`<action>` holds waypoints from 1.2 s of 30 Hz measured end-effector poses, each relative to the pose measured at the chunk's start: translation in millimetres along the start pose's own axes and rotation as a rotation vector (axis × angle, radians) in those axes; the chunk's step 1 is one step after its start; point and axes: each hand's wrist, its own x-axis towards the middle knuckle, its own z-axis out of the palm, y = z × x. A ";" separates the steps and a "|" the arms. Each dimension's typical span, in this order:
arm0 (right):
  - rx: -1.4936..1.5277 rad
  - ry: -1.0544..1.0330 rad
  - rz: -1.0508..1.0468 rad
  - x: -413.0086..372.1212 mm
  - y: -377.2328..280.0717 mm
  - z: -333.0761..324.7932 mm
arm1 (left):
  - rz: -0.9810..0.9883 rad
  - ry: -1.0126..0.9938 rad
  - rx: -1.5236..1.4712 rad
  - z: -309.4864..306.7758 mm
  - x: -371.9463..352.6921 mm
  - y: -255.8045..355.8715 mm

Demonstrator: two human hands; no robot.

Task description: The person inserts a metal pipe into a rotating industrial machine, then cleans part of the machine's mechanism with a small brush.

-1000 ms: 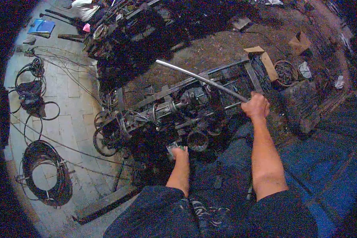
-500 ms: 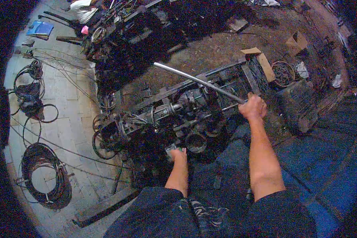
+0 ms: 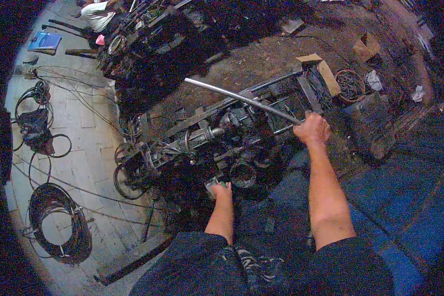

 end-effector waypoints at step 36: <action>0.017 -0.008 -0.013 -4.0 -1.6 -4.2 | 0.006 -0.048 0.009 -3.3 4.4 -2.0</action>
